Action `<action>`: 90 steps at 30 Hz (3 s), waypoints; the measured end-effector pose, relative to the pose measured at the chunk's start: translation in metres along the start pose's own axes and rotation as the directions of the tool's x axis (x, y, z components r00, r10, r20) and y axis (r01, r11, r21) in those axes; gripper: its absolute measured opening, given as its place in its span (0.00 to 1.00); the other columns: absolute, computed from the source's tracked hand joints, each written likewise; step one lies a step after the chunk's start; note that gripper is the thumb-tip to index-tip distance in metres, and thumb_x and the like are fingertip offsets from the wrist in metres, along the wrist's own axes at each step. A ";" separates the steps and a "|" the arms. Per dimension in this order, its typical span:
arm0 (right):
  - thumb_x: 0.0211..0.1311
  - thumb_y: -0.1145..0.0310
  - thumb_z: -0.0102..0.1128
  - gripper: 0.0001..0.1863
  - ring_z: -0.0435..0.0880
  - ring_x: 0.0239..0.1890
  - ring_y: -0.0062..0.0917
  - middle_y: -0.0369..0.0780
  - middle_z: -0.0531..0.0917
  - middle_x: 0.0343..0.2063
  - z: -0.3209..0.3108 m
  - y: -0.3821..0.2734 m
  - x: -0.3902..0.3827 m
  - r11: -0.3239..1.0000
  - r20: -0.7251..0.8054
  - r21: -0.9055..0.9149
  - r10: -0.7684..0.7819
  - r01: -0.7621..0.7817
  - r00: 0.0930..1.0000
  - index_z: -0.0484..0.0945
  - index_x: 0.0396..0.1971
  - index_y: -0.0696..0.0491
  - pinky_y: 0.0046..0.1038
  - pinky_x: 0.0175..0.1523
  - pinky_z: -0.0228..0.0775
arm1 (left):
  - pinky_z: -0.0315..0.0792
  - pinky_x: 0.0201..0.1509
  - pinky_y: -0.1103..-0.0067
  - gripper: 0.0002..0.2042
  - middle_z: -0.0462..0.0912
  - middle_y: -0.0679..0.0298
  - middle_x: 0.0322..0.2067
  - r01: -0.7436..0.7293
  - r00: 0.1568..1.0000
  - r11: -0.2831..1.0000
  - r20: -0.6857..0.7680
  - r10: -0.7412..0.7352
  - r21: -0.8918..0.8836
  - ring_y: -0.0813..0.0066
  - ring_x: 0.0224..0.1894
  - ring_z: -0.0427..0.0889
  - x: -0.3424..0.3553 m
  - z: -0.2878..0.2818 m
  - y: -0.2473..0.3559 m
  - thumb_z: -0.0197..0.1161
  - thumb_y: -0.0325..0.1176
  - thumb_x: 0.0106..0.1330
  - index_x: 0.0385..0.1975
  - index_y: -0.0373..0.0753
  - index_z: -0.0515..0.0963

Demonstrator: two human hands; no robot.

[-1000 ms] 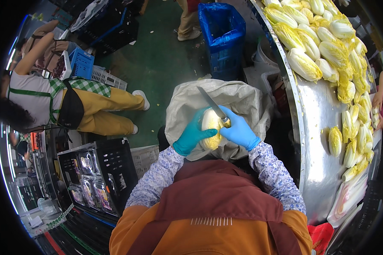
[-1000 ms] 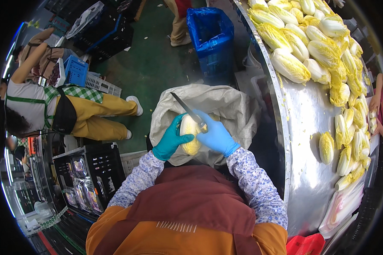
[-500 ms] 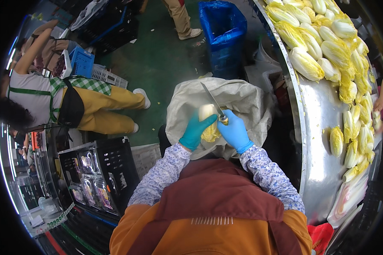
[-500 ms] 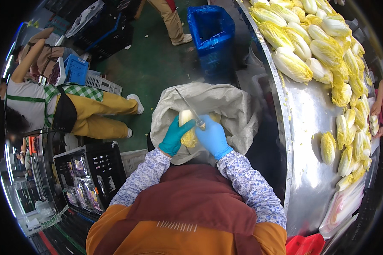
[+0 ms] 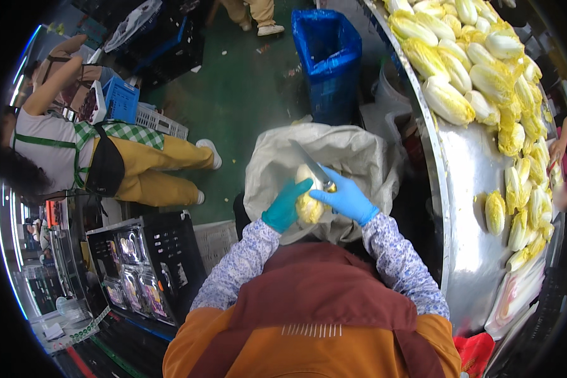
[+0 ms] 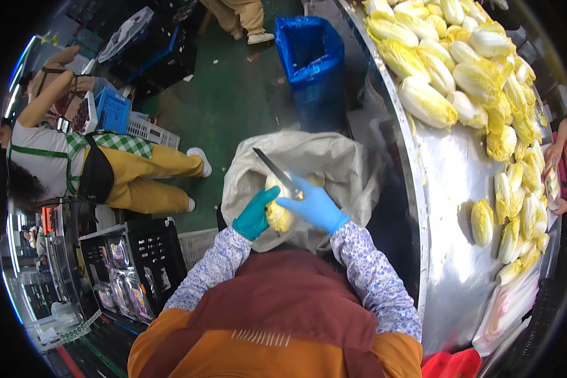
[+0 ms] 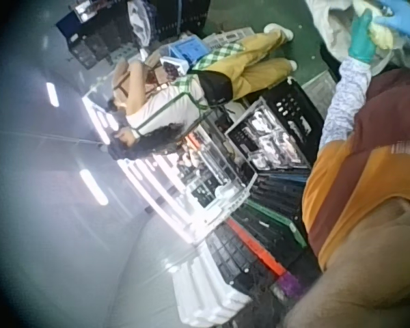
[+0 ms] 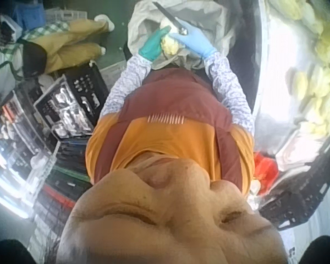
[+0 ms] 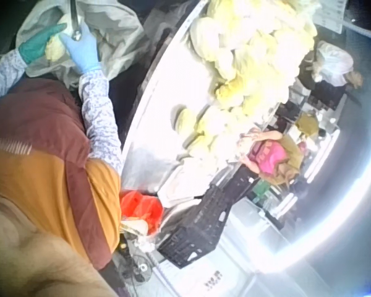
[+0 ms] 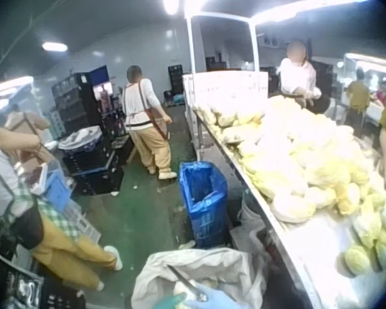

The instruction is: The person prepares napa cabbage by hand using a knife, trimming the cores and removing outer leaves before placing the heads into a large white bag.

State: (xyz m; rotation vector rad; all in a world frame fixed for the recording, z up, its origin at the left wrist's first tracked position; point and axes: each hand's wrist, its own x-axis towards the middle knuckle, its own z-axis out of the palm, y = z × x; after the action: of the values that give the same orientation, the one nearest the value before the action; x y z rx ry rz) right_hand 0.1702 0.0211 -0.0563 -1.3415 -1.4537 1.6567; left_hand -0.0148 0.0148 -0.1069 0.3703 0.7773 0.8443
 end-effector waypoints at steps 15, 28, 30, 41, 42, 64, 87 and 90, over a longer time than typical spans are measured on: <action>0.54 0.55 0.63 0.26 0.83 0.36 0.37 0.47 0.83 0.35 -0.040 0.064 0.024 0.951 -0.277 -0.267 0.078 -0.155 0.958 0.75 0.52 0.52 0.30 0.43 0.74 | 0.62 0.65 0.62 0.31 0.67 0.48 0.59 0.034 0.954 0.976 0.299 0.033 -0.216 0.56 0.62 0.66 -0.028 0.006 0.034 0.56 0.43 0.65 0.62 0.31 0.58; 0.57 0.64 0.64 0.24 0.84 0.31 0.21 0.40 0.83 0.26 0.022 0.051 -0.013 0.996 -0.292 -0.020 -0.088 0.086 0.952 0.74 0.52 0.56 0.22 0.30 0.72 | 0.75 0.46 0.75 0.18 0.77 0.62 0.42 -0.410 0.897 0.888 -0.271 0.351 -0.207 0.73 0.43 0.79 0.031 0.016 -0.009 0.60 0.42 0.65 0.49 0.39 0.70; 0.57 0.66 0.65 0.19 0.83 0.29 0.21 0.39 0.83 0.28 0.024 0.035 -0.016 0.992 -0.340 -0.060 -0.128 0.114 0.932 0.76 0.47 0.58 0.23 0.33 0.73 | 0.76 0.45 0.75 0.17 0.77 0.63 0.40 -0.423 0.891 0.880 -0.276 0.361 -0.215 0.72 0.42 0.79 0.026 0.018 -0.001 0.62 0.41 0.63 0.48 0.41 0.70; 0.54 0.66 0.67 0.12 0.80 0.28 0.22 0.41 0.80 0.25 0.025 0.022 -0.009 0.942 -0.427 -0.247 -0.316 0.227 0.847 0.76 0.34 0.56 0.24 0.36 0.72 | 0.76 0.47 0.71 0.19 0.77 0.59 0.42 -0.407 0.902 0.894 -0.238 0.360 -0.190 0.67 0.45 0.78 0.037 0.021 -0.005 0.61 0.40 0.64 0.50 0.41 0.68; 0.54 0.67 0.67 0.12 0.80 0.28 0.21 0.41 0.80 0.24 0.025 0.024 -0.011 0.944 -0.479 -0.239 -0.318 0.228 0.818 0.76 0.34 0.56 0.24 0.36 0.72 | 0.76 0.47 0.70 0.18 0.77 0.59 0.42 -0.419 0.899 0.879 -0.241 0.366 -0.227 0.66 0.45 0.78 0.042 0.017 -0.004 0.61 0.41 0.64 0.50 0.41 0.69; 0.58 0.60 0.64 0.18 0.74 0.17 0.14 0.34 0.79 0.23 0.001 0.006 -0.015 0.995 -0.231 0.093 -0.009 0.032 0.973 0.78 0.42 0.58 0.19 0.20 0.66 | 0.68 0.57 0.77 0.27 0.72 0.63 0.52 -0.248 0.968 0.900 0.120 0.219 0.357 0.75 0.54 0.72 0.005 0.044 0.018 0.60 0.39 0.66 0.61 0.37 0.61; 0.59 0.69 0.62 0.20 0.73 0.22 0.10 0.33 0.79 0.31 -0.023 -0.020 -0.018 0.974 -0.178 0.224 0.015 0.026 0.984 0.74 0.51 0.55 0.14 0.24 0.66 | 0.66 0.61 0.76 0.29 0.69 0.60 0.57 -0.244 0.950 0.969 0.209 0.231 0.041 0.69 0.58 0.70 -0.003 0.048 0.021 0.59 0.42 0.66 0.63 0.35 0.58; 0.55 0.64 0.66 0.28 0.76 0.27 0.11 0.35 0.80 0.34 -0.020 -0.018 -0.021 0.980 -0.127 0.193 0.078 -0.052 0.989 0.70 0.56 0.56 0.14 0.25 0.68 | 0.66 0.62 0.74 0.28 0.69 0.59 0.57 -0.079 0.961 0.989 0.255 0.110 -0.128 0.68 0.59 0.70 -0.001 0.043 0.020 0.55 0.45 0.68 0.63 0.37 0.59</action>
State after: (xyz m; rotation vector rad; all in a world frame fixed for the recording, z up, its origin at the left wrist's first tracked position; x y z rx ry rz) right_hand 0.1926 0.0150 -0.0308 -1.3768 -1.1562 1.6655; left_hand 0.0060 0.0266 -0.0654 0.4078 0.4657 0.9049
